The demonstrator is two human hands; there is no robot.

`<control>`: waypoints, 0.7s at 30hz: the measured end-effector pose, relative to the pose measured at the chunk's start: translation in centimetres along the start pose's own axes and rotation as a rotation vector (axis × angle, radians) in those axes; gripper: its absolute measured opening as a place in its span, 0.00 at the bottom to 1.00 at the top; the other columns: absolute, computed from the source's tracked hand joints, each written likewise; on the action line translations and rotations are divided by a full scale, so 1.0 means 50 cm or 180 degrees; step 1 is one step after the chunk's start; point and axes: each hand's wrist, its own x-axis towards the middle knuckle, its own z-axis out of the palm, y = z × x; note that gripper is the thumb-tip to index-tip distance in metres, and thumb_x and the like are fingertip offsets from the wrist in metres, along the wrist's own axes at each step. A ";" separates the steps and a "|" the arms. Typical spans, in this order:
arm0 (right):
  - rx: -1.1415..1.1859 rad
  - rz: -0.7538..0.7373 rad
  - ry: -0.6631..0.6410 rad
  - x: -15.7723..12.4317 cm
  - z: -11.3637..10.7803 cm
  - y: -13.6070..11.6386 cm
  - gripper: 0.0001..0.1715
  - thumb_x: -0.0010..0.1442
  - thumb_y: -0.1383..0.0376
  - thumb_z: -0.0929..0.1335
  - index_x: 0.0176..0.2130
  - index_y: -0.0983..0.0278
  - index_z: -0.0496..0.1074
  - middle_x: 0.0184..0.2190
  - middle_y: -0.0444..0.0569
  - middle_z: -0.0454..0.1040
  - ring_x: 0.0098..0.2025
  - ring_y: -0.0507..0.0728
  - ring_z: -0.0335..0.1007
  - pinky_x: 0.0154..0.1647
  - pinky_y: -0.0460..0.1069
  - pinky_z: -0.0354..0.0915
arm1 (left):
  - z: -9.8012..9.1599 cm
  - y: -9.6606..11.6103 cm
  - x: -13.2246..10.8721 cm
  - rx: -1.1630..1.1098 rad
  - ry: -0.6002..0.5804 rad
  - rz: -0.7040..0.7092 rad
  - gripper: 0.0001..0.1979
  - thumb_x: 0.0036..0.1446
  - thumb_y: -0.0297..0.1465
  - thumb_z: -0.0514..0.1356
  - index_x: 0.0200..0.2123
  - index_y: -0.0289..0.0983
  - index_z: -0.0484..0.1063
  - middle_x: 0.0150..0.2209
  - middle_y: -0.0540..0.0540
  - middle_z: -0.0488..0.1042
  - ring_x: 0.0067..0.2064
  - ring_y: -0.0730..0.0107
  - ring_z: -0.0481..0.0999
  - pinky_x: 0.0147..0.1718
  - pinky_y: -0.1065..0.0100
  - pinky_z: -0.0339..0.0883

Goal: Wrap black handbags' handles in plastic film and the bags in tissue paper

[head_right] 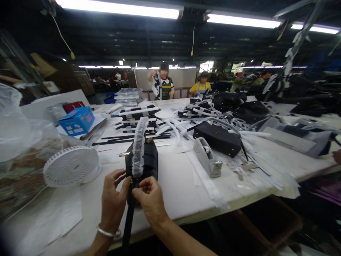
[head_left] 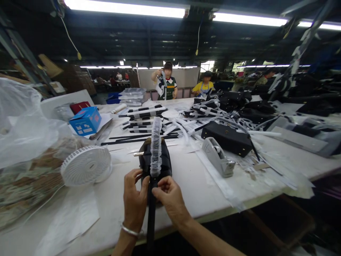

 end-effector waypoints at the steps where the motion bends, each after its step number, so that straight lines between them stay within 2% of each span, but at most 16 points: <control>1: -0.0192 -0.0036 -0.0124 -0.007 -0.007 0.005 0.14 0.44 0.66 0.74 0.31 0.63 0.67 0.22 0.38 0.69 0.25 0.50 0.65 0.29 0.45 0.63 | -0.005 0.000 -0.011 0.0076 -0.0058 -0.0098 0.15 0.58 0.44 0.58 0.43 0.39 0.67 0.42 0.44 0.69 0.43 0.59 0.72 0.43 0.58 0.70; 3: -0.0604 -0.0090 -0.0446 -0.025 -0.029 0.006 0.10 0.46 0.68 0.73 0.31 0.63 0.70 0.26 0.41 0.72 0.29 0.52 0.68 0.33 0.46 0.65 | -0.013 0.002 -0.038 0.0284 -0.0344 -0.0453 0.18 0.56 0.48 0.58 0.39 0.40 0.68 0.36 0.46 0.71 0.37 0.59 0.74 0.38 0.59 0.70; 5: -0.1056 -0.0175 -0.0751 -0.043 -0.064 -0.009 0.08 0.49 0.67 0.72 0.34 0.63 0.74 0.29 0.43 0.75 0.33 0.54 0.71 0.36 0.47 0.66 | -0.015 0.003 -0.065 0.0325 -0.0793 -0.0906 0.20 0.55 0.51 0.57 0.37 0.41 0.67 0.31 0.49 0.73 0.32 0.60 0.74 0.33 0.60 0.69; 7: -0.1524 -0.0349 -0.0812 -0.050 -0.117 -0.042 0.08 0.53 0.63 0.71 0.36 0.62 0.76 0.31 0.44 0.77 0.35 0.55 0.73 0.38 0.48 0.66 | -0.013 0.003 -0.084 0.0228 -0.1098 -0.1247 0.20 0.55 0.53 0.56 0.37 0.42 0.66 0.30 0.49 0.74 0.31 0.60 0.75 0.32 0.61 0.69; 9: -0.1997 -0.0669 -0.0423 -0.037 -0.194 -0.089 0.10 0.58 0.58 0.68 0.35 0.61 0.76 0.32 0.45 0.77 0.36 0.57 0.73 0.40 0.49 0.66 | -0.009 0.002 -0.092 0.0218 -0.1159 -0.1402 0.21 0.54 0.53 0.56 0.37 0.42 0.66 0.31 0.48 0.75 0.32 0.60 0.76 0.33 0.61 0.69; 12: -0.2645 -0.1106 0.0771 0.020 -0.344 -0.166 0.15 0.58 0.53 0.68 0.38 0.61 0.76 0.35 0.49 0.78 0.39 0.60 0.73 0.45 0.53 0.66 | -0.007 0.000 -0.088 0.0277 -0.1135 -0.1433 0.22 0.53 0.54 0.56 0.37 0.42 0.67 0.32 0.48 0.76 0.33 0.59 0.75 0.34 0.60 0.68; 15: -0.3037 -0.1388 0.1827 0.086 -0.492 -0.221 0.19 0.55 0.54 0.67 0.41 0.64 0.76 0.43 0.55 0.77 0.47 0.65 0.70 0.53 0.58 0.62 | -0.007 0.001 -0.078 0.0321 -0.1117 -0.1305 0.22 0.51 0.54 0.58 0.31 0.42 0.67 0.29 0.49 0.73 0.30 0.61 0.73 0.33 0.61 0.66; 16: -0.2974 -0.1261 0.1965 0.105 -0.530 -0.230 0.21 0.53 0.54 0.68 0.42 0.65 0.76 0.46 0.57 0.76 0.51 0.66 0.67 0.54 0.59 0.60 | -0.007 0.001 -0.076 0.0315 -0.1111 -0.1285 0.22 0.50 0.55 0.58 0.29 0.41 0.66 0.26 0.50 0.72 0.29 0.62 0.71 0.32 0.62 0.65; 17: -0.2871 -0.1011 0.1935 0.120 -0.561 -0.236 0.21 0.51 0.55 0.69 0.41 0.65 0.76 0.46 0.58 0.76 0.52 0.67 0.67 0.54 0.59 0.60 | -0.006 0.001 -0.074 0.0230 -0.1127 -0.1315 0.22 0.49 0.55 0.59 0.27 0.41 0.65 0.25 0.50 0.70 0.28 0.63 0.71 0.32 0.62 0.65; 19: -0.2703 -0.0610 0.1696 0.140 -0.600 -0.238 0.20 0.49 0.54 0.69 0.37 0.65 0.78 0.41 0.57 0.78 0.47 0.66 0.70 0.49 0.58 0.65 | -0.003 0.000 -0.075 -0.0272 -0.1254 -0.1596 0.23 0.48 0.55 0.61 0.26 0.40 0.65 0.23 0.51 0.70 0.27 0.63 0.72 0.31 0.63 0.66; 21: -0.2565 -0.0346 0.1397 0.150 -0.616 -0.233 0.20 0.49 0.52 0.69 0.33 0.65 0.79 0.34 0.54 0.79 0.39 0.62 0.73 0.42 0.55 0.68 | 0.002 0.001 -0.079 -0.1038 -0.1390 -0.2053 0.25 0.46 0.54 0.63 0.30 0.38 0.67 0.25 0.49 0.73 0.28 0.63 0.74 0.30 0.63 0.68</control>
